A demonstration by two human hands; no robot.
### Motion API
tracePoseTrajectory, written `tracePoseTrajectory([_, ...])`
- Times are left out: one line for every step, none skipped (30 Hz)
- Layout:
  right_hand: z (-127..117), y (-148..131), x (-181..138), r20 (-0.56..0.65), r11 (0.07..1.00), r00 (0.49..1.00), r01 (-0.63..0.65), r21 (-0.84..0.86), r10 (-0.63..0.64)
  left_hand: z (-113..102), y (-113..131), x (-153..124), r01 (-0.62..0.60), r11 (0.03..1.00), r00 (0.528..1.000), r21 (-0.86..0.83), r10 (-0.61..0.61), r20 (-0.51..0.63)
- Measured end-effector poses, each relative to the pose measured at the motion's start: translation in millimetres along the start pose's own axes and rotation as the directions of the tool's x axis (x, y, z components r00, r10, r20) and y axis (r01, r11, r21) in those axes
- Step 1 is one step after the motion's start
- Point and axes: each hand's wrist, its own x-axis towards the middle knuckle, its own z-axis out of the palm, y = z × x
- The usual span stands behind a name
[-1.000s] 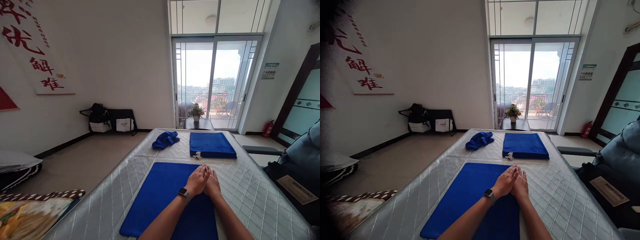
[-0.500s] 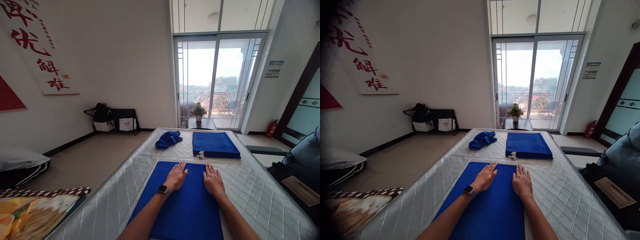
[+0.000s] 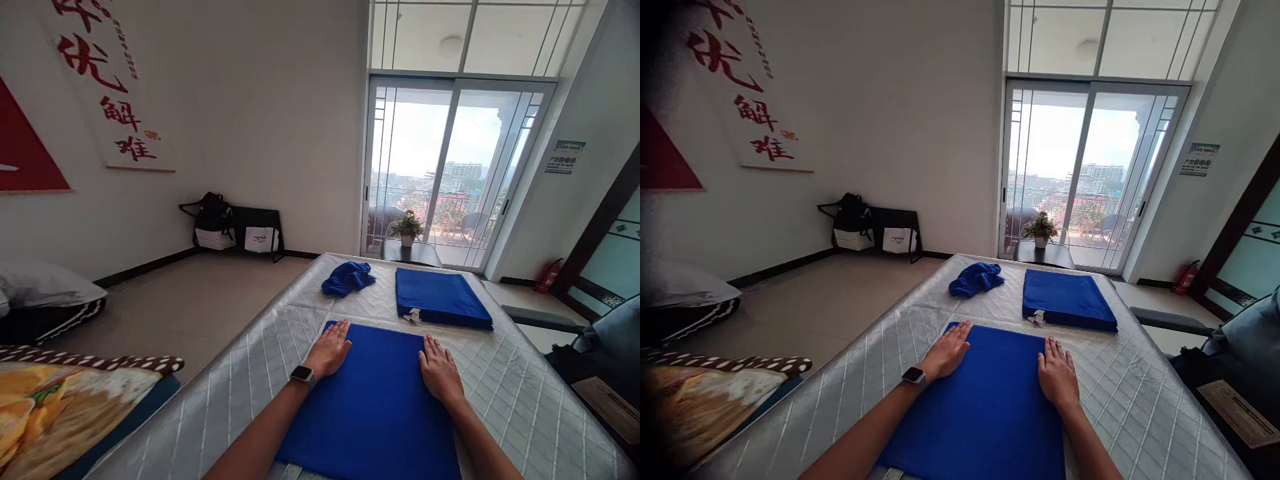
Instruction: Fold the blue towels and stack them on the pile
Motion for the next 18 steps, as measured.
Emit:
tracePoseTrajectory([0, 0, 0, 0.002, 1.000, 1.000, 0.002, -0.002, -0.002, 1, 0, 0, -0.001, 1.000, 1.000, -0.003, 0.001, -0.003])
tracePoseTrajectory([0, 1, 0, 0.003, 1.000, 1.000, 0.004, -0.005, -0.004, 2, 0, 1, 0.000, 1.000, 1.000, -0.006, 0.000, -0.006])
tracePoseTrajectory([1, 1, 1, 0.004, 1.000, 1.000, 0.006, -0.007, -0.006, 2, 0, 1, 0.002, 1.000, 1.000, -0.009, -0.002, -0.009])
tracePoseTrajectory([2, 1, 1, 0.004, 1.000, 1.000, 0.007, -0.010, -0.007, 3, -1, 2, 0.003, 1.000, 1.000, -0.011, -0.004, -0.011])
tracePoseTrajectory([3, 2, 1, 0.005, 1.000, 1.000, 0.006, -0.012, -0.006, 3, -1, 2, 0.005, 1.000, 1.000, -0.012, -0.005, -0.013])
tracePoseTrajectory([4, 3, 2, 0.005, 1.000, 1.000, 0.005, -0.014, -0.005, 3, -1, 2, 0.006, 1.000, 1.000, -0.014, -0.006, -0.015])
tracePoseTrajectory([5, 3, 2, 0.004, 1.000, 1.000, 0.004, -0.016, -0.003, 3, -1, 2, 0.005, 1.000, 1.000, -0.015, -0.005, -0.018])
tracePoseTrajectory([7, 4, 3, 0.004, 1.000, 1.000, 0.003, -0.018, -0.003, 4, -1, 2, 0.004, 1.000, 1.000, -0.016, -0.004, -0.022])
tracePoseTrajectory([8, 4, 4, 0.002, 1.000, 1.000, 0.002, -0.021, -0.002, 4, -1, 2, 0.002, 1.000, 1.000, -0.017, -0.003, -0.026])
tracePoseTrajectory([9, 5, 4, 0.001, 1.000, 1.000, 0.002, -0.026, -0.002, 4, -1, 2, 0.000, 1.000, 1.000, -0.018, -0.001, -0.031])
tracePoseTrajectory([9, 5, 5, 0.001, 0.999, 1.000, 0.001, -0.033, -0.001, 4, -1, 2, -0.002, 1.000, 0.999, -0.020, 0.001, -0.037])
tracePoseTrajectory([9, 4, 5, 0.002, 0.999, 1.000, -0.001, -0.041, 0.001, 4, -1, 1, -0.002, 1.000, 0.999, -0.023, 0.001, -0.044])
tracePoseTrajectory([8, 3, 5, 0.005, 0.999, 1.000, -0.003, -0.051, 0.003, 4, -1, 1, -0.003, 1.000, 0.999, -0.026, 0.001, -0.050])
tracePoseTrajectory([6, 2, 4, 0.007, 0.998, 1.000, -0.005, -0.062, 0.006, 5, -1, 1, -0.003, 1.000, 0.998, -0.029, 0.002, -0.056])
tracePoseTrajectory([4, 0, 4, 0.008, 0.997, 1.000, -0.008, -0.074, 0.009, 5, -1, 1, -0.004, 0.999, 0.998, -0.032, 0.002, -0.061])
tracePoseTrajectory([1, -1, 3, 0.008, 0.996, 1.000, -0.010, -0.089, 0.011, 5, -1, 1, -0.005, 0.999, 0.998, -0.034, 0.002, -0.065])
tracePoseTrajectory([-2, -3, 2, 0.004, 0.994, 1.000, -0.012, -0.107, 0.013, 5, -1, 1, -0.005, 0.999, 0.998, -0.037, 0.003, -0.069])
tracePoseTrajectory([-6, -5, 1, 0.000, 0.992, 1.000, -0.010, -0.127, 0.010, 5, -1, 1, -0.006, 0.999, 0.997, -0.038, 0.003, -0.072])
